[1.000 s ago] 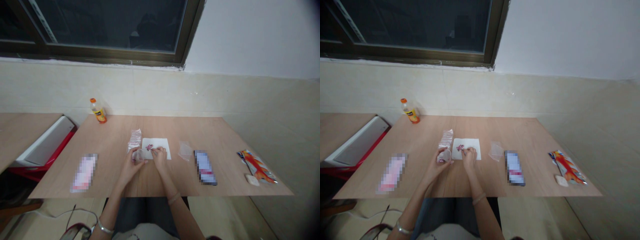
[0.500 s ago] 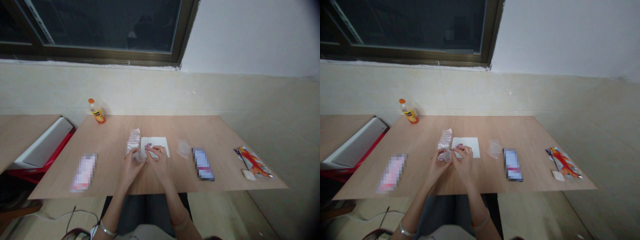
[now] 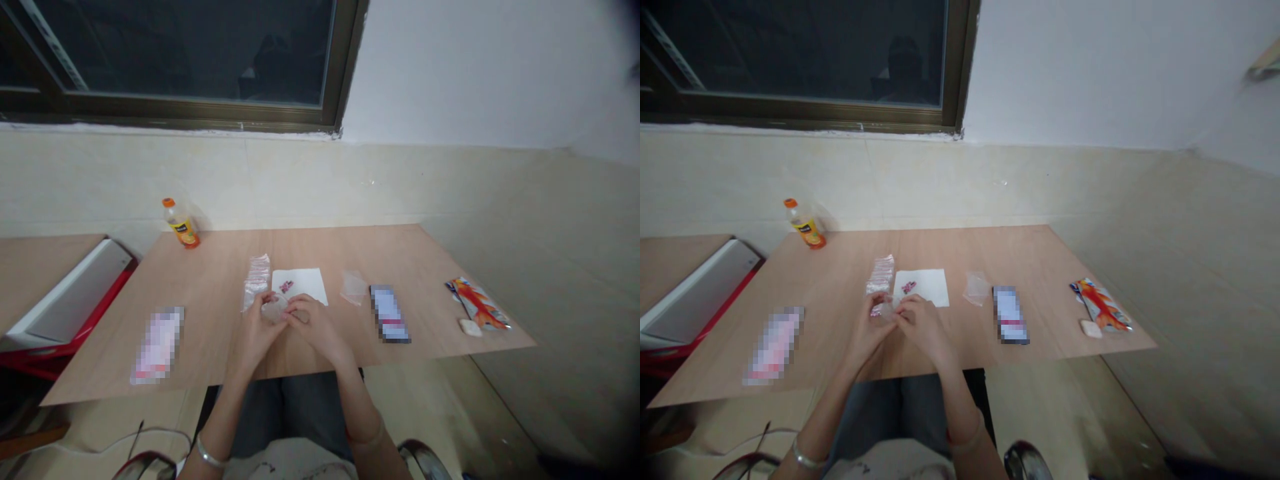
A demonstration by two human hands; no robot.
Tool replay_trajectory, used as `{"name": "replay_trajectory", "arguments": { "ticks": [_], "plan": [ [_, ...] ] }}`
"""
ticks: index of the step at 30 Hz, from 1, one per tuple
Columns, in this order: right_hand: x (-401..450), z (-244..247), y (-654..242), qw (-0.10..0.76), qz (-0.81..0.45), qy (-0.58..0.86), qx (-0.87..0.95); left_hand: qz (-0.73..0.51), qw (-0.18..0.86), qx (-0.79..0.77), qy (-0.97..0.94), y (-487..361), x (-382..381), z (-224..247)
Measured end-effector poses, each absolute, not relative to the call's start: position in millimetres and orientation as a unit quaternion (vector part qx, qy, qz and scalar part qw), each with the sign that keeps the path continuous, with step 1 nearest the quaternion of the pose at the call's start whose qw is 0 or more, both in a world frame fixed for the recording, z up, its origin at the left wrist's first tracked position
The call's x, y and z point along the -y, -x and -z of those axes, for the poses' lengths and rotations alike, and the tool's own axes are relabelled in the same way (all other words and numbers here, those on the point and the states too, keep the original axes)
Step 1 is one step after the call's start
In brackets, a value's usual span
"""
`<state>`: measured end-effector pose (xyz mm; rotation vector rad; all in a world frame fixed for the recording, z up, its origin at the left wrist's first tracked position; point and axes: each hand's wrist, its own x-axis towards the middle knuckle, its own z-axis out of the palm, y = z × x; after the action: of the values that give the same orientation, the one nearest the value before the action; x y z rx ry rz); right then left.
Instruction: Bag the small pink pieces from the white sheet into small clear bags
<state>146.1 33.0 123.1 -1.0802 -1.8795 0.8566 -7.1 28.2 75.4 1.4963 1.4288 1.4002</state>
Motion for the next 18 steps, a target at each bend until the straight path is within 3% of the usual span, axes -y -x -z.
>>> {"name": "replay_trajectory", "arguments": {
  "ticks": [7,18],
  "plan": [
    [-31.4,-146.2,-166.6,0.457,-0.38,0.443,0.671,-0.548,0.465,-0.484,-0.5,2.6,-25.4,-106.6],
    [-30.7,-148.9,-169.9,0.538,-0.43,0.426,0.587,-0.518,0.453,-0.464,-0.558,-1.5,-21.1,-141.6]
  ]
}}
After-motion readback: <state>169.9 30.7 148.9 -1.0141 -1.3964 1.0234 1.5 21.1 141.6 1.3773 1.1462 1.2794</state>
